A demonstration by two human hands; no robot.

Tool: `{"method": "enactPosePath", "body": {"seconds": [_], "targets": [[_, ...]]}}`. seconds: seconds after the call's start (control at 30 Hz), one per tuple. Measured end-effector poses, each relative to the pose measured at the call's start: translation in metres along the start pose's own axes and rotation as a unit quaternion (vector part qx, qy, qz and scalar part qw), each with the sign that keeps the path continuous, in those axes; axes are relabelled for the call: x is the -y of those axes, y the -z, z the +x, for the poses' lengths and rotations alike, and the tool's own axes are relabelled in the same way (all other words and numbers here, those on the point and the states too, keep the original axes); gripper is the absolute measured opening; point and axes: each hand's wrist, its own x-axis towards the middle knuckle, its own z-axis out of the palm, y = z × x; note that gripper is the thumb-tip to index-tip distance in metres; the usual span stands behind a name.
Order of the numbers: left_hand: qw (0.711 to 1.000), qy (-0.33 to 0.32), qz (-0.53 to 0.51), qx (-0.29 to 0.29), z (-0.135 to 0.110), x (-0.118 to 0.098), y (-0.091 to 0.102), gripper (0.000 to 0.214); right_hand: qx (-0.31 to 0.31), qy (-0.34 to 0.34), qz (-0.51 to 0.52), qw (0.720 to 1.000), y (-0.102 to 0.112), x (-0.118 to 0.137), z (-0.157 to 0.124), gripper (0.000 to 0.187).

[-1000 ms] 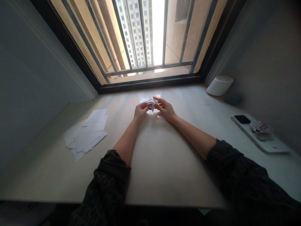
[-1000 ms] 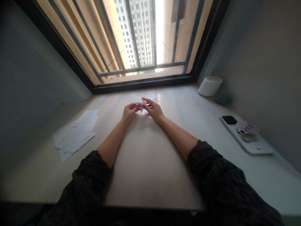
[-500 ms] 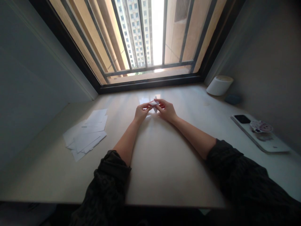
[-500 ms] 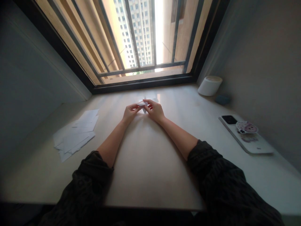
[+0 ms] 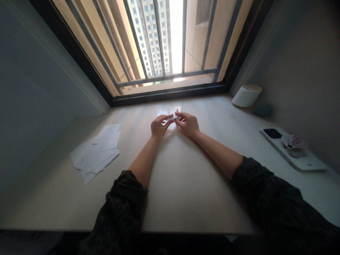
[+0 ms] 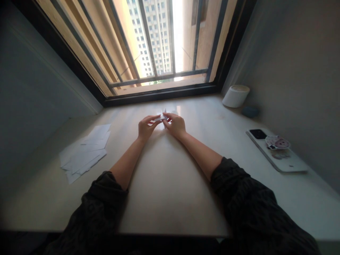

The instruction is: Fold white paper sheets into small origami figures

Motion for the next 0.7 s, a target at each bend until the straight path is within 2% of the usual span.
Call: {"method": "enactPosePath", "body": {"seconds": [0.43,0.7], "targets": [[0.999,0.017,0.030,-0.037,0.0009,0.0024,-0.0014,0.023,0.011,0.001,-0.028,1.000,0.0006,0.0036,-0.0018,0.032],[0.997,0.061,-0.026,-0.038,0.0001,0.0087,-0.0024,0.029,0.010,-0.026,-0.010,1.000,0.0001,0.0012,0.0002,0.030]]}}
